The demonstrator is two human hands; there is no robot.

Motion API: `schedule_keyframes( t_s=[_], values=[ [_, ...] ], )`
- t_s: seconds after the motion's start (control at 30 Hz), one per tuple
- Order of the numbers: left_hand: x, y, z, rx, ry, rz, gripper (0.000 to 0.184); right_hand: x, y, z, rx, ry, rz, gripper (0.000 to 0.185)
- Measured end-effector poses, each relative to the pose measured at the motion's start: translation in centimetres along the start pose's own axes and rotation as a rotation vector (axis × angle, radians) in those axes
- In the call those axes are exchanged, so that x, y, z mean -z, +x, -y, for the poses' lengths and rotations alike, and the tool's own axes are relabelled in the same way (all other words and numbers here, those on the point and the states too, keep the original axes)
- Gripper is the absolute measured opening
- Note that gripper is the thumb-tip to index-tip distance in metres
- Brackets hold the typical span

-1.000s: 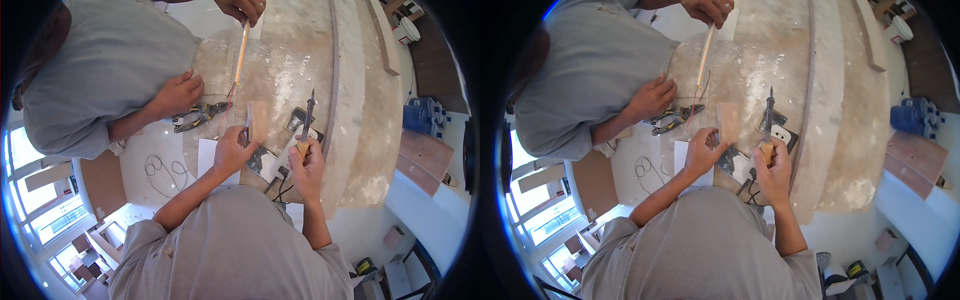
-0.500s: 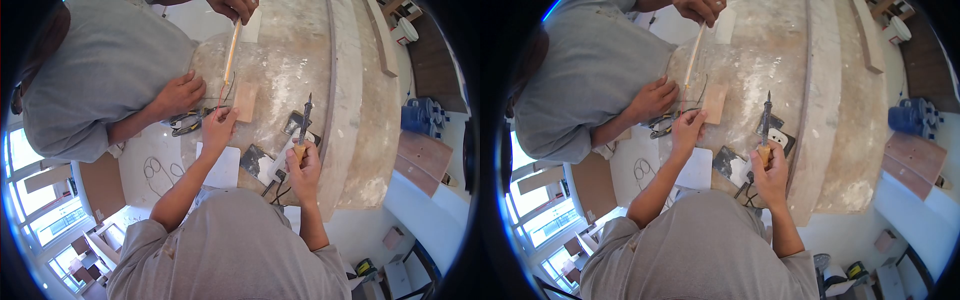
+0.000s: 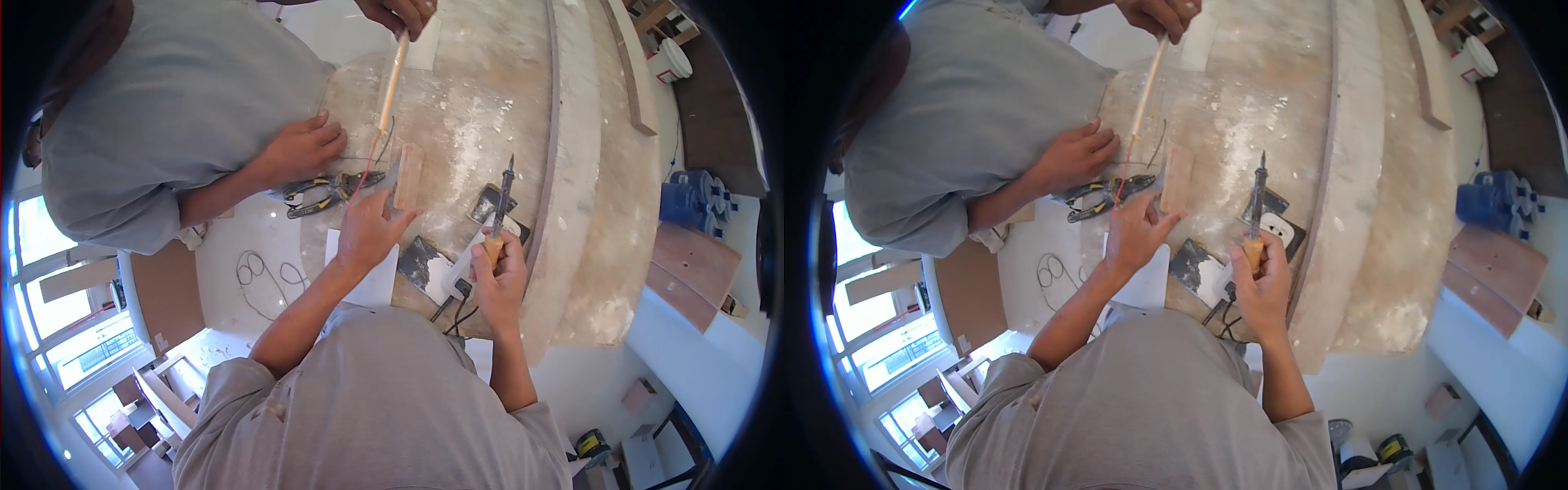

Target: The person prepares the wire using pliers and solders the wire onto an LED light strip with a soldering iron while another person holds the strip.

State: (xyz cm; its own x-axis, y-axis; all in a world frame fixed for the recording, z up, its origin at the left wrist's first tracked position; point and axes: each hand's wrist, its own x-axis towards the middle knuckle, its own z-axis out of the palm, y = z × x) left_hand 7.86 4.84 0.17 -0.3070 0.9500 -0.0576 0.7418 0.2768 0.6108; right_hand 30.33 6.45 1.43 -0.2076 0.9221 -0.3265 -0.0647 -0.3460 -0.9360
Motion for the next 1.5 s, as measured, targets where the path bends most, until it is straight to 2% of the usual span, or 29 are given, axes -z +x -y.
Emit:
schedule_keyframes(
  t_s=[0.13,0.23,0.33,0.4,0.5,0.6,0.7,0.8,0.9,1.0,1.1,1.2,1.3,1.5],
  values=[
    [3.0,-4.2,-0.7,0.017,-0.095,0.105,0.028,0.3,0.1,-0.1,-0.009,-0.014,-0.017,0.029],
    [5.5,-4.2,-1.8,-0.123,-0.108,-0.15,0.02,0.6,0.2,-0.4,0.005,-0.025,0.0,0.03],
    [6.3,0.6,-0.9,-0.062,-0.211,-0.258,0.014,0.2,0.6,-0.3,0.019,-0.038,0.044,0.03],
    [5.3,4.1,1.5,-0.189,-0.07,-0.255,0.015,-0.3,0.6,0.3,0.004,-0.048,0.059,0.029],
    [3.5,8.3,3.2,-0.158,0.045,-0.095,0.018,-0.4,0.6,0.6,0.003,-0.046,0.067,0.029],
    [1.9,10.4,3.1,-0.014,0.133,-0.074,0.021,0.0,0.5,0.0,0.022,-0.043,0.036,0.029],
    [0.9,11.7,3.8,0.103,0.19,0.074,0.022,0.6,0.6,-0.2,0.013,-0.075,-0.004,0.029],
    [0.3,11.6,4.2,0.065,0.142,0.023,0.022,0.9,0.8,-0.3,0.011,-0.065,-0.01,0.028],
    [0.9,11.5,3.8,0.116,0.207,0.017,0.021,0.5,1.0,-0.4,-0.006,-0.11,0.013,0.029],
    [3.5,8.5,2.9,-0.027,0.127,-0.149,0.019,-0.6,0.8,1.0,0.02,-0.317,0.023,0.032],
    [6.5,4.4,0.5,0.16,-0.17,-0.113,0.016,-1.1,0.7,0.9,0.046,-0.349,0.044,0.034],
    [8.0,1.0,-1.5,0.304,-0.457,0.037,0.014,-1.4,0.9,0.1,0.111,-0.269,0.042,0.03],
    [7.0,-0.5,-1.3,0.303,-0.6,-0.005,0.017,-1.5,1.3,2.8,0.026,-0.323,0.088,0.026],
    [6.3,-0.8,-0.3,0.313,-0.53,0.077,0.017,-1.8,1.7,3.9,0.073,-0.328,0.092,0.025]
  ],
)
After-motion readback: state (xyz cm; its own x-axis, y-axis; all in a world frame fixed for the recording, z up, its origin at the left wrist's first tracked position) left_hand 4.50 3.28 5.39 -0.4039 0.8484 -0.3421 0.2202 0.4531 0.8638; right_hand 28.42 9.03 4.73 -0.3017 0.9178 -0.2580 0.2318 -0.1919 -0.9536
